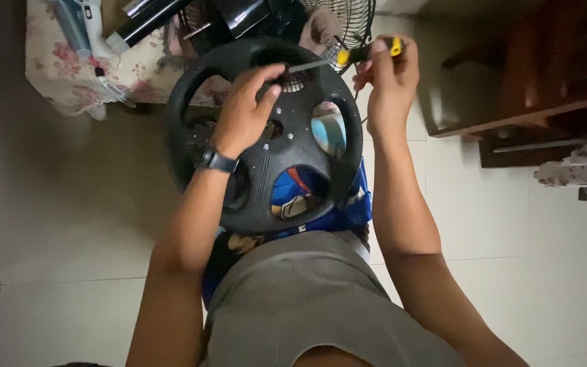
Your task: The person uses a screwdriver to tighten screws on a black plastic fan guard held on their lap, then wipes the guard with a cloth. The person works on multiple screw holes around the guard and finishes by cleaning its surface.
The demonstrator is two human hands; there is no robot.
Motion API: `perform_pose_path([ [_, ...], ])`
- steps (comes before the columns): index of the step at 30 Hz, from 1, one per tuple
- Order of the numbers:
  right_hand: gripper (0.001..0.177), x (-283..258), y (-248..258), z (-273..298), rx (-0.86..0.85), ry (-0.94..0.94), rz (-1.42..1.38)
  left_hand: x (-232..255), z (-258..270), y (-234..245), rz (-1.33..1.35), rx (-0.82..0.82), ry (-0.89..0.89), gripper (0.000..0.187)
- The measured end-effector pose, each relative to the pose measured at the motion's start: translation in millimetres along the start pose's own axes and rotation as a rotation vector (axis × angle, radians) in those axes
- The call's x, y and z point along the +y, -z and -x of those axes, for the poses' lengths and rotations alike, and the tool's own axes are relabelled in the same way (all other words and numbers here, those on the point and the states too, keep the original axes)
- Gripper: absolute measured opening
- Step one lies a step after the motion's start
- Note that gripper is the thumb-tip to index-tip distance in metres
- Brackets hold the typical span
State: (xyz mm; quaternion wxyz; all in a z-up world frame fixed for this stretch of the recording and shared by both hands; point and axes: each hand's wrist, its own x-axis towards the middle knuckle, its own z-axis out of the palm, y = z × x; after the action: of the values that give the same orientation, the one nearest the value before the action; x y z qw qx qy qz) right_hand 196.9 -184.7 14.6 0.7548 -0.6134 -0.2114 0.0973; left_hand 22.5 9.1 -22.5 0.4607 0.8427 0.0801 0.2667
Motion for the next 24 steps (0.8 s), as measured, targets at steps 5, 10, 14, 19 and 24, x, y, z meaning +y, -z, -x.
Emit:
perform_pose_path([
  [5, 0.019, 53, 12, -47, 0.101, -0.076, -0.076, -17, -22, -11, -0.212, -0.030, 0.033, 0.036],
  [10, 0.021, 120, 6, -87, 0.071, -0.158, -0.071, -19, -22, -15, -0.313, -0.074, 0.030, 0.031],
  [14, 0.029, 167, -24, -110, -0.012, -0.084, -0.013, -17, -26, -12, -0.325, -0.090, 0.035, 0.027],
  [19, 0.034, 210, -53, -145, -0.080, 0.025, 0.184, -20, -28, -12, -0.278, -0.085, 0.012, 0.023],
  [24, 0.038, 231, -53, -166, -0.249, 0.022, 0.279, -25, -30, -15, -0.344, -0.041, -0.060, 0.019],
])
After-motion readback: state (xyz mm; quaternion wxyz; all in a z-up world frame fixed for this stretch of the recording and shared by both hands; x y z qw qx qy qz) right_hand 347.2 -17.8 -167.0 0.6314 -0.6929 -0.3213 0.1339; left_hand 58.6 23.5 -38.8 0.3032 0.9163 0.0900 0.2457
